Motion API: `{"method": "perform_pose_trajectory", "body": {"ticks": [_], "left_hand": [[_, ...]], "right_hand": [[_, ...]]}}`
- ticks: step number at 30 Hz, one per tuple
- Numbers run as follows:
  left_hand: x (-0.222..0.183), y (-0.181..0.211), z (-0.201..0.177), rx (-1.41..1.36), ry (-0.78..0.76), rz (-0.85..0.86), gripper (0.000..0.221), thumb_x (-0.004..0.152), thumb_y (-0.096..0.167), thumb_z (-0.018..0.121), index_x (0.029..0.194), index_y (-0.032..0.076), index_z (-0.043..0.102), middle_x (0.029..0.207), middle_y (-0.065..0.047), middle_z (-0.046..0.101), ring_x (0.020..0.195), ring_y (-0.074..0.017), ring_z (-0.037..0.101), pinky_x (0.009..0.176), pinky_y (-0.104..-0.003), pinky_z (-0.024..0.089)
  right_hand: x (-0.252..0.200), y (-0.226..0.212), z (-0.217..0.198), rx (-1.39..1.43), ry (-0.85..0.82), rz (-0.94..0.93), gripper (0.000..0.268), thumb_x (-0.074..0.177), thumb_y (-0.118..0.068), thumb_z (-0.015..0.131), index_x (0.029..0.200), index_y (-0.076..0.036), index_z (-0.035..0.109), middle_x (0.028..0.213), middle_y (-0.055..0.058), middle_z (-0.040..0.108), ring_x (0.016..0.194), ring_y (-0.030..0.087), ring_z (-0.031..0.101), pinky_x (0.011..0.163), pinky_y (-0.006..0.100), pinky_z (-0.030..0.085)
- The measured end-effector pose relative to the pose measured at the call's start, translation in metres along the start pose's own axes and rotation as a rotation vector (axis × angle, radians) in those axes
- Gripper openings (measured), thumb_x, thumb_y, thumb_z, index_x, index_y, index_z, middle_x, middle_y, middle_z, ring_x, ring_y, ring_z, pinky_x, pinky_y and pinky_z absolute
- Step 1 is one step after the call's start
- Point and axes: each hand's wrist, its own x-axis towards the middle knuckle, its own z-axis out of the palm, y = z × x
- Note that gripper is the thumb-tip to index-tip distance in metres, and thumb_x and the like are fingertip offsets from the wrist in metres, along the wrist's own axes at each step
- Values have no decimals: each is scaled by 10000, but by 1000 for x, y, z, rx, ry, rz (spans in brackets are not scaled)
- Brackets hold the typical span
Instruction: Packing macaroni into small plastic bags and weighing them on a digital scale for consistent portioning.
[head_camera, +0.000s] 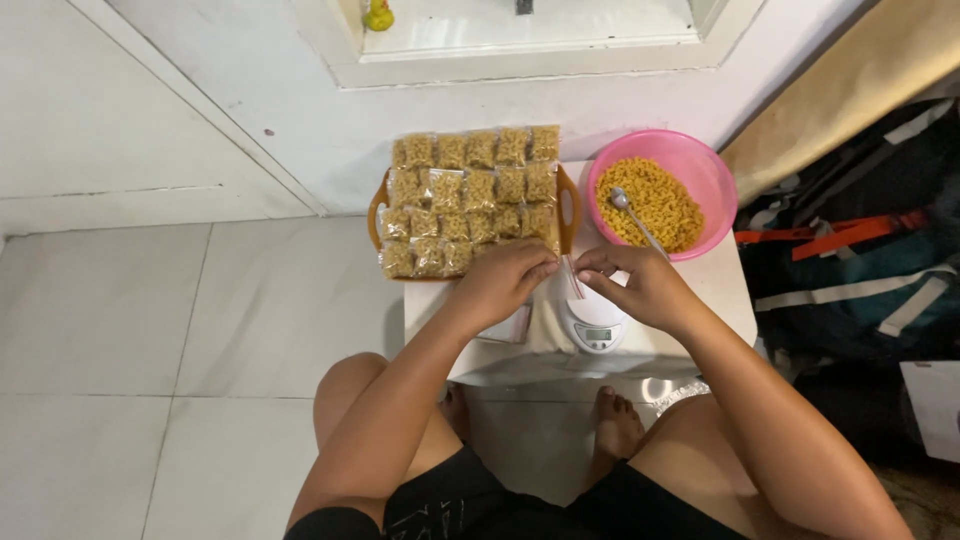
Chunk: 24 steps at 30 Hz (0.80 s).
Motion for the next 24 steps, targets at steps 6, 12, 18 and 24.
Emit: {"method": "perform_pose_trajectory", "body": {"ticks": [6,12,18,24], "left_hand": [[6,-7,8,-97,4,17,270,1105,209,474,1165,53,686,1084,-166,695,1028,-362,679,839,-435,559],[14,-19,17,-81,39,28,272,1099,215,501,1211,57,692,1169,-157,701,1092,-356,680,887,-434,569],[10,-18,27,178,136,104,332,1101,316,483,1324,130,644,1214,-113,687,1175,-315,649,994,-462,491],[8,-1,32,286,79,104,784,904,565,699,1514,138,453,1446,-181,555,1379,-393,497,1150,-610,326]], "right_hand": [[1,-3,-3,51,-15,29,177,894,-130,762,1068,-115,797,790,98,784,746,202,711,776,380,567],[4,13,4,73,-16,41,248,844,-103,791,1091,-121,780,798,75,787,755,178,716,797,358,568],[6,18,4,97,-14,93,298,855,-105,782,1150,-112,734,795,63,792,754,183,732,792,357,570],[4,10,0,28,28,139,389,834,-63,759,1211,-99,668,799,61,786,777,221,738,815,390,567]]}}
